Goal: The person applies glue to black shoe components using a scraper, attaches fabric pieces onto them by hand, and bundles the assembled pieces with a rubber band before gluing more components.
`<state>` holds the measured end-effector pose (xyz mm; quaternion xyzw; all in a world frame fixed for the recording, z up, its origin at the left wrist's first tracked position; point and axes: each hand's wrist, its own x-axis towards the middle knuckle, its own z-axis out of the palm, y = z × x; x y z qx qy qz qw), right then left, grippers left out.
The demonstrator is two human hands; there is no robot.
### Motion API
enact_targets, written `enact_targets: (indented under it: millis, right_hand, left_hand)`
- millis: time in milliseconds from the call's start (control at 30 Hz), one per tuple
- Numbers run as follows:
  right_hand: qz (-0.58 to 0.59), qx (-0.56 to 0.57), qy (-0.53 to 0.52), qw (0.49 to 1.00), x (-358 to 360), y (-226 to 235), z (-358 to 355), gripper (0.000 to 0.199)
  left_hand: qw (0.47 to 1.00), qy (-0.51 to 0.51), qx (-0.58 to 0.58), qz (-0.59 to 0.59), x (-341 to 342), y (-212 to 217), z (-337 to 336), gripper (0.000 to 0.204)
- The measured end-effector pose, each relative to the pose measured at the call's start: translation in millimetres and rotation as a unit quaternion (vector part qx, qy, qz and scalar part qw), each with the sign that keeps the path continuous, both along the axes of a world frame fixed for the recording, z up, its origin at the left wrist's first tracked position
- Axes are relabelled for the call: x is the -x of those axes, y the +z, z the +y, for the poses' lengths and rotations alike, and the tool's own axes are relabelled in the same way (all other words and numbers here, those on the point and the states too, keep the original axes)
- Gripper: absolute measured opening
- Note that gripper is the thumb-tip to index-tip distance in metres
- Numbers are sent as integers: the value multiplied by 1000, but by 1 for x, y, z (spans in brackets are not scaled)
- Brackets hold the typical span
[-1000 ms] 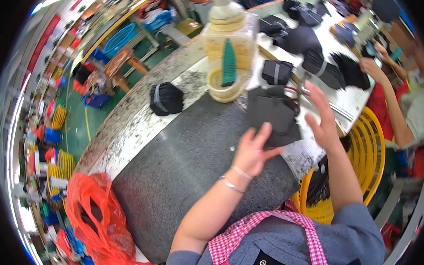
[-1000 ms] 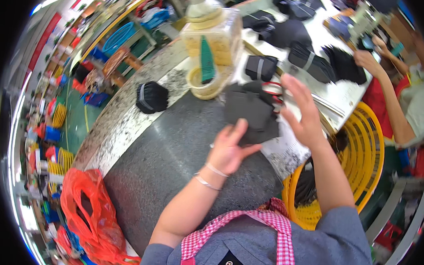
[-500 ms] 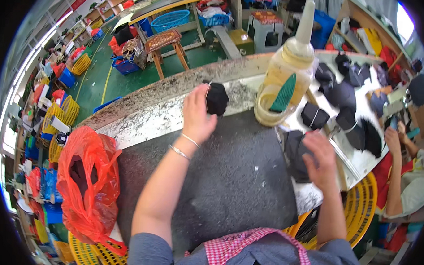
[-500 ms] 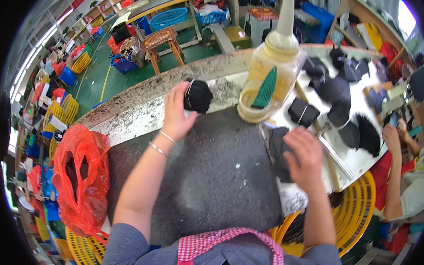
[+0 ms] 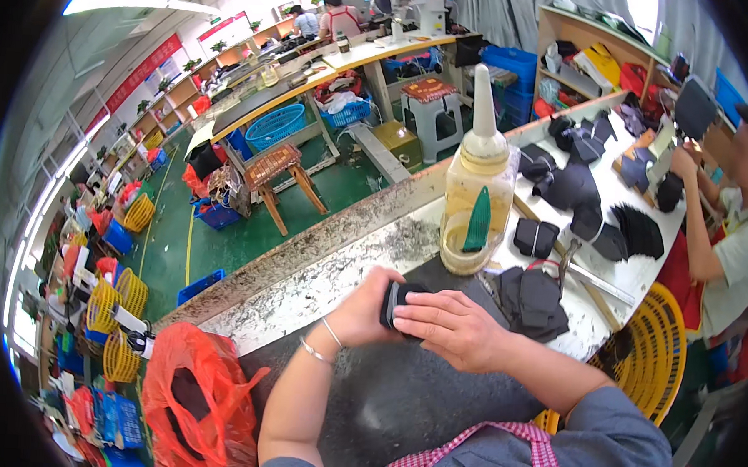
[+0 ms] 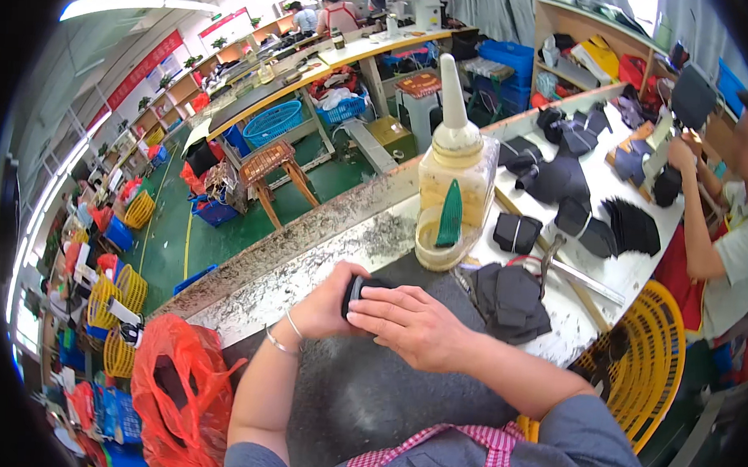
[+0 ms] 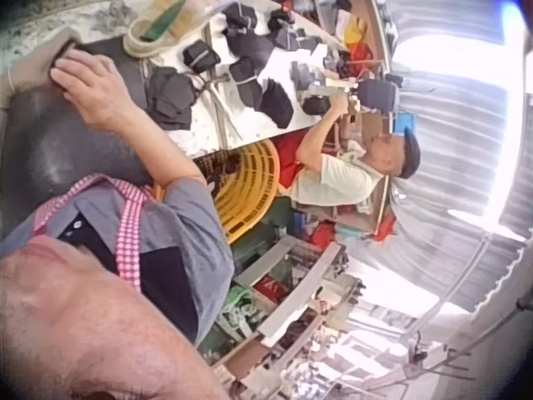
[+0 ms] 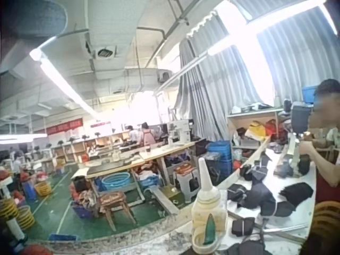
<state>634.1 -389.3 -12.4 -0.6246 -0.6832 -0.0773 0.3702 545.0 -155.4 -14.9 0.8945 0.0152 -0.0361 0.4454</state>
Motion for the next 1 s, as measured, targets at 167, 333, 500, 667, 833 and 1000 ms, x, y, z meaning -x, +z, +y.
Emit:
enact_targets:
  millis: [167, 333, 500, 667, 833, 1000]
  right_hand:
    - [-50, 61, 111, 991, 28, -61, -40, 53]
    - [-108, 29, 65, 992, 48, -52, -52, 45]
    - [-165, 30, 30, 985, 53, -45, -48, 29]
    - [-38, 98, 58, 993, 62, -35, -60, 33]
    - [1, 23, 117, 993, 71, -29, -82, 43]
    - [238, -61, 184, 952, 100, 0, -110, 48]
  left_hand:
    - [992, -119, 22, 26, 70, -36, -63, 143]
    - [988, -146, -37, -31, 77, -30, -79, 152]
    - [988, -150, -34, 22, 72, -29, -82, 158]
    - [948, -203, -237, 67, 72, -22, -99, 114]
    - [951, -138, -257, 102, 95, 18, -146, 91]
    - [990, -122, -58, 49, 142, 32, -162, 87]
